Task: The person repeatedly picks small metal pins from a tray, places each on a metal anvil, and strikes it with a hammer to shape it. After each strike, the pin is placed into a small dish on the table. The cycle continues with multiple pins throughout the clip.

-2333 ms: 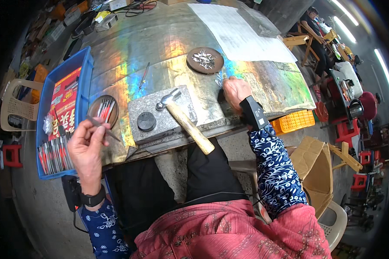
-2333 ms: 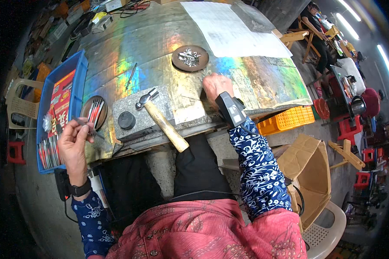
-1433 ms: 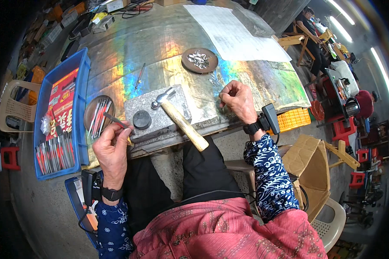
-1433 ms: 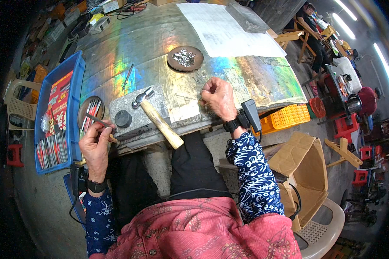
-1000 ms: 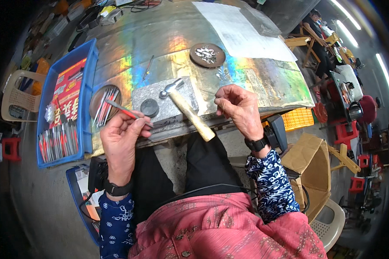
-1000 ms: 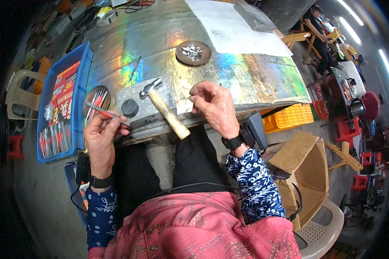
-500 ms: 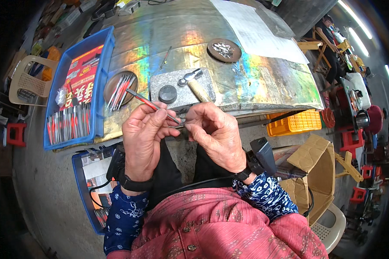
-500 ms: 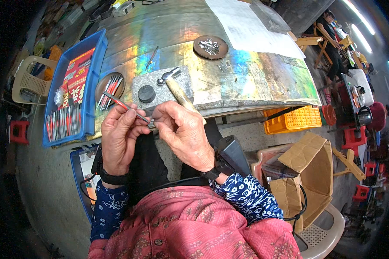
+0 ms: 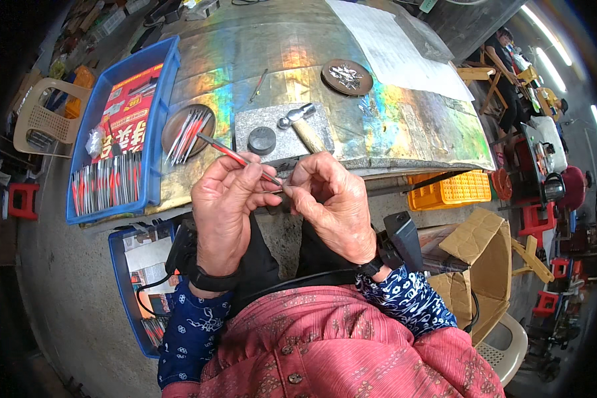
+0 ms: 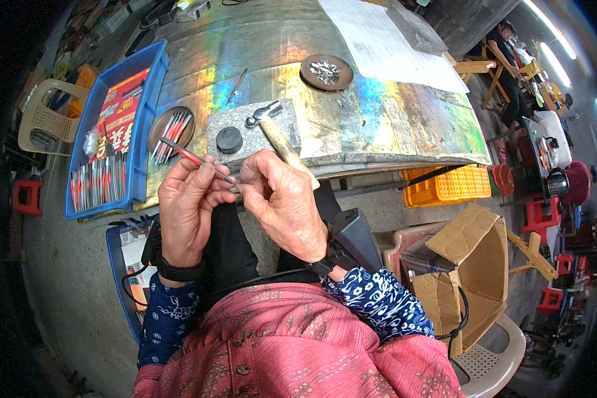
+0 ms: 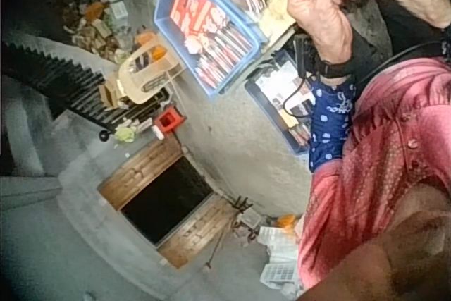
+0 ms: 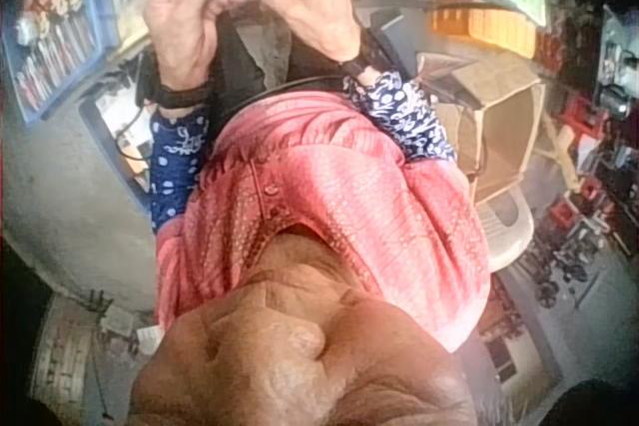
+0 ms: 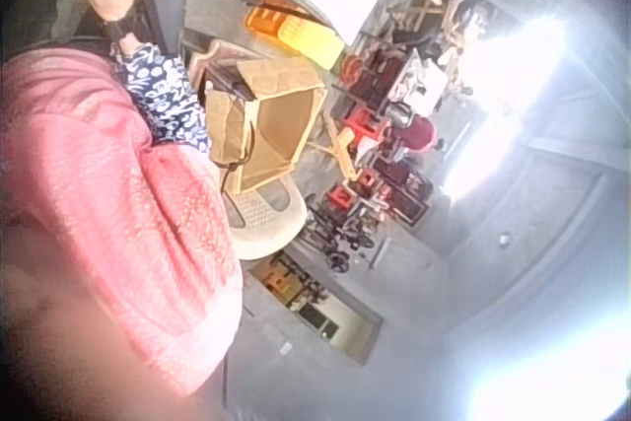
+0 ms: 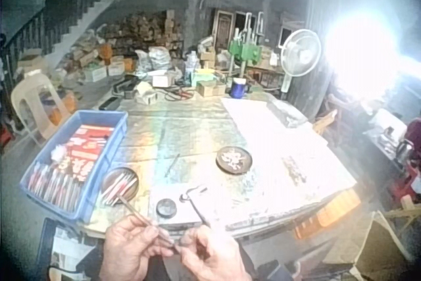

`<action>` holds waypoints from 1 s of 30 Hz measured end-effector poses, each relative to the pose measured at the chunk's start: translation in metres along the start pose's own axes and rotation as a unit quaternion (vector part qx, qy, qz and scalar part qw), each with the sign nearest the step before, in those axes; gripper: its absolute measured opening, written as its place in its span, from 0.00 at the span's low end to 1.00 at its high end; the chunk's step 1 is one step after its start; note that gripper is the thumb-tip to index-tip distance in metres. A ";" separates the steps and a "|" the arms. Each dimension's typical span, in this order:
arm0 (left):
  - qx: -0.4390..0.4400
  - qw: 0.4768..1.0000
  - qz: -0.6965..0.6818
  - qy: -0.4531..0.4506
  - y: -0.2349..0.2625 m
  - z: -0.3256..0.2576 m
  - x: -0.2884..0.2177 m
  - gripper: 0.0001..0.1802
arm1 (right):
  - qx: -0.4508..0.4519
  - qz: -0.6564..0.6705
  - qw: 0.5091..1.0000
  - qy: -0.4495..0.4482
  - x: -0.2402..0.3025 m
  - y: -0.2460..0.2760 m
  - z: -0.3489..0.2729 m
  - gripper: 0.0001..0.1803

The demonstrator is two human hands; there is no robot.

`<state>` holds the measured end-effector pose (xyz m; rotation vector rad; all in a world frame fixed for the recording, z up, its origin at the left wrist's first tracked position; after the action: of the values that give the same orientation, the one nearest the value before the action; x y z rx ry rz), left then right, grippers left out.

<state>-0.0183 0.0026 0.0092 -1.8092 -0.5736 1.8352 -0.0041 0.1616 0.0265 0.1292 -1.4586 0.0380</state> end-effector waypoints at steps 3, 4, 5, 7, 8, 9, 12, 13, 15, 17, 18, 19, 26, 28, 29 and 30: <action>0.001 1.000 0.016 -0.023 -0.001 -0.001 0.002 0.08 | 0.010 -0.043 0.999 0.025 0.001 0.000 0.000 0.06; 0.005 0.999 0.027 -0.037 -0.002 -0.001 0.002 0.08 | 0.007 -0.060 0.998 0.030 0.001 0.000 0.000 0.06; 0.008 0.998 0.038 -0.051 -0.002 -0.002 0.003 0.08 | 0.006 -0.069 0.997 0.033 0.001 -0.001 0.000 0.06; 0.009 0.997 0.040 -0.058 -0.003 -0.002 0.004 0.09 | -0.013 -0.080 0.996 0.025 0.001 -0.001 -0.002 0.06; 0.010 0.997 0.041 -0.062 -0.002 -0.003 0.005 0.09 | -0.028 -0.126 0.990 0.065 0.002 -0.001 -0.002 0.06; 0.006 0.998 0.023 -0.055 -0.001 -0.003 0.005 0.09 | -0.042 -0.171 0.979 0.105 0.004 -0.001 -0.003 0.06; -0.006 0.999 -0.008 -0.035 0.001 -0.005 0.007 0.09 | -0.057 -0.241 0.954 0.171 0.006 -0.001 -0.004 0.05; -0.011 1.000 -0.005 -0.028 0.003 -0.005 0.008 0.09 | -0.063 -0.252 0.948 0.184 0.006 -0.001 -0.004 0.05; -0.017 1.000 0.000 -0.022 0.004 -0.007 0.009 0.09 | -0.053 -0.250 0.950 0.182 0.005 -0.003 -0.005 0.05; -0.019 0.999 0.007 -0.025 0.005 -0.007 0.010 0.09 | -0.049 -0.251 0.951 0.174 0.003 -0.005 -0.004 0.05; -0.023 0.999 0.015 -0.027 0.005 -0.006 0.011 0.10 | -0.048 -0.254 0.952 0.166 0.002 -0.007 -0.003 0.05; -0.027 0.999 0.027 -0.034 0.005 -0.006 0.012 0.10 | -0.046 -0.257 0.952 0.158 0.000 -0.009 -0.002 0.05; -0.045 0.996 0.058 -0.053 0.008 0.010 0.011 0.08 | -0.068 -0.281 0.945 0.154 -0.006 -0.015 0.013 0.05; -0.043 0.996 0.061 -0.059 0.009 0.017 0.009 0.08 | -0.059 -0.292 0.941 0.162 -0.005 -0.013 0.017 0.05; -0.037 0.995 0.063 -0.062 0.011 0.021 0.008 0.07 | -0.059 -0.303 0.936 0.171 -0.003 -0.010 0.018 0.08; -0.029 0.995 0.061 -0.069 0.013 0.025 0.006 0.07 | -0.071 -0.334 0.921 0.187 -0.001 -0.007 0.019 0.08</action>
<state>-0.0443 -0.0022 -0.0028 -1.8004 -0.5852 2.0576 -0.0218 0.1529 0.0267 0.4698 -0.9704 -0.5721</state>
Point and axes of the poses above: each hand's wrist, its own z-axis towards the middle knuckle, its own y-axis out of the back of the hand, x = y × z, the point moved 2 cm from there along z, towards the middle knuckle, and after that the axes turned 5 degrees about -y, right-handed, at the moved point
